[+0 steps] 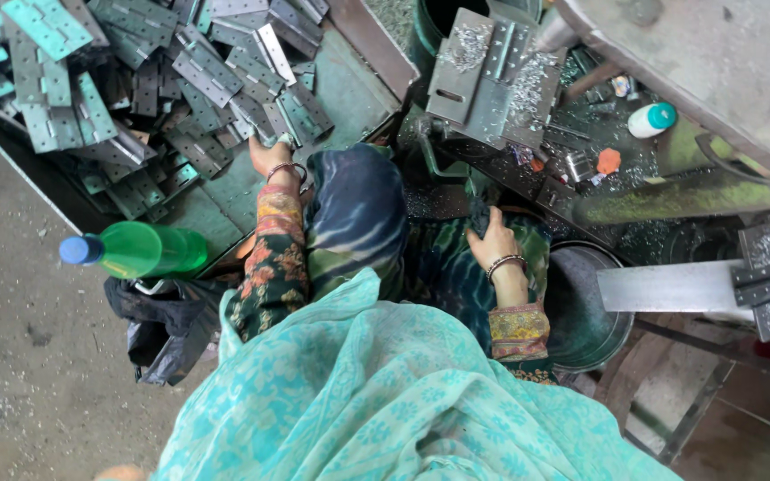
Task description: The person sits on the floor and repeatedly picks up small rectangular metal parts from a bin. They place each part onto a grinding machine, press it against the grinding wheel, and then return the part to the bin. The process is repeated continuously.
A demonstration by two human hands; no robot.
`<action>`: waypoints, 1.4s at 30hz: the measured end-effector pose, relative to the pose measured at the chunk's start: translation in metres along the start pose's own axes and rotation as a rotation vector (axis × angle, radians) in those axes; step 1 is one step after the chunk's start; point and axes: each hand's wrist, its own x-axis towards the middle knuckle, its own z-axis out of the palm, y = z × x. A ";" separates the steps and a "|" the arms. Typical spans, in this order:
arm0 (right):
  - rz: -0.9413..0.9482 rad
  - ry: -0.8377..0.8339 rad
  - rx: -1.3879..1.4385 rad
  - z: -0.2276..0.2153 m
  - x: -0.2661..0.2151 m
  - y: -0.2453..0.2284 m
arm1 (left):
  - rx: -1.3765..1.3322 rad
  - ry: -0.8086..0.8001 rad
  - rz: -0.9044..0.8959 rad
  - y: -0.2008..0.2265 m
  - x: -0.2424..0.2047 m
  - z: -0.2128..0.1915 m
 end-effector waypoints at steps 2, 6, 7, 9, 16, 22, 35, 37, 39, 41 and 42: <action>-0.013 -0.011 0.015 -0.002 -0.001 0.001 | -0.191 -0.117 0.052 0.025 -0.005 0.007; -0.004 -0.038 0.049 -0.004 -0.003 -0.002 | -0.462 -0.569 0.022 0.100 -0.025 0.038; 0.011 -0.050 0.048 -0.004 -0.004 -0.002 | -0.366 -0.637 0.047 0.119 -0.036 0.052; 0.001 -0.049 0.034 -0.006 -0.004 -0.002 | -0.256 -0.796 0.070 0.152 -0.067 0.085; -0.007 -0.042 0.057 -0.009 -0.009 -0.003 | 0.014 -0.907 0.201 0.166 -0.199 0.175; -0.001 -0.037 0.075 -0.009 -0.008 -0.003 | 0.392 -0.951 0.863 0.160 -0.241 0.144; -0.008 -0.058 0.073 -0.017 -0.008 -0.010 | 1.266 -1.141 1.244 0.232 -0.251 0.149; 0.012 -0.059 0.074 -0.017 -0.010 -0.011 | 1.306 -1.135 1.284 0.238 -0.256 0.149; 0.007 -0.059 0.086 -0.017 -0.010 -0.010 | 1.296 -1.114 1.317 0.241 -0.260 0.149; -0.002 -0.045 0.094 -0.015 -0.008 -0.007 | 1.241 -1.070 1.338 0.242 -0.261 0.150; -0.008 -0.033 0.095 -0.011 -0.006 -0.005 | 1.229 -1.054 1.345 0.241 -0.260 0.151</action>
